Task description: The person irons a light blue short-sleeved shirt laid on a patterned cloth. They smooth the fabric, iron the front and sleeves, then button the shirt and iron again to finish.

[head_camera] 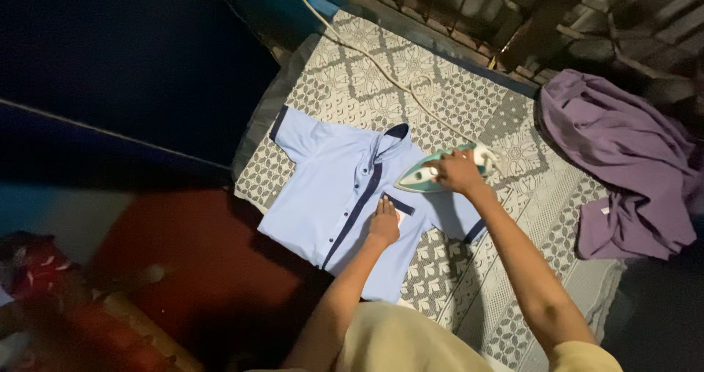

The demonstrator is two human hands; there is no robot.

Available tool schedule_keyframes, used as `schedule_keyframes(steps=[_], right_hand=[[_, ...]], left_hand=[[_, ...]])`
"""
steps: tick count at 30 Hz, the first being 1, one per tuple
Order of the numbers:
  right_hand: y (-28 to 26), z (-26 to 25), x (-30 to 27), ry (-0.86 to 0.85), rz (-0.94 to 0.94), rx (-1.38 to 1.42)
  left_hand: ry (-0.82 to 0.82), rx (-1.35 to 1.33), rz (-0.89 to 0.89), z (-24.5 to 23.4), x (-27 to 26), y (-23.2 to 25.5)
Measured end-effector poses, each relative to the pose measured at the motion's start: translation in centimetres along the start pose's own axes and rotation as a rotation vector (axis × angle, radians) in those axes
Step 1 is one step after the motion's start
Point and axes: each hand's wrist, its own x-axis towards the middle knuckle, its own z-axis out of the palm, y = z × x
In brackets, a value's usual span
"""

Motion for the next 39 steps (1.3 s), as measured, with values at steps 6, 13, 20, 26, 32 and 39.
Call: schedule_keyframes(steps=[6, 13, 20, 26, 32, 39], right_hand=[[-1.2, 1.2, 2.5, 0.281, 0.265, -0.014], [0.3, -1.1, 1.5, -0.037, 0.173, 0.066], [4.1, -2.4, -4.4, -0.219, 0.058, -0.117], [6.5, -3.7, -7.2, -0.233, -0.041, -0.164], [8.3, -5.2, -6.9, 0.042, 0.032, 0.042], [11.8, -7.8, -5.4, 0.460, 0.118, 0.557]], left_hand=[[0.065, 0.006, 0.001, 0.5, 0.4, 0.0], [-0.018, -0.055, -0.007, 0.0, 0.0, -0.7], [0.010, -0.089, 0.003, 0.1, 0.1, -0.8], [-0.025, -0.077, -0.025, -0.2, 0.1, -0.4], [0.002, -0.054, 0.005, -0.4, 0.0, -0.2], [-0.007, 0.024, -0.013, 0.2, 0.3, 0.0]])
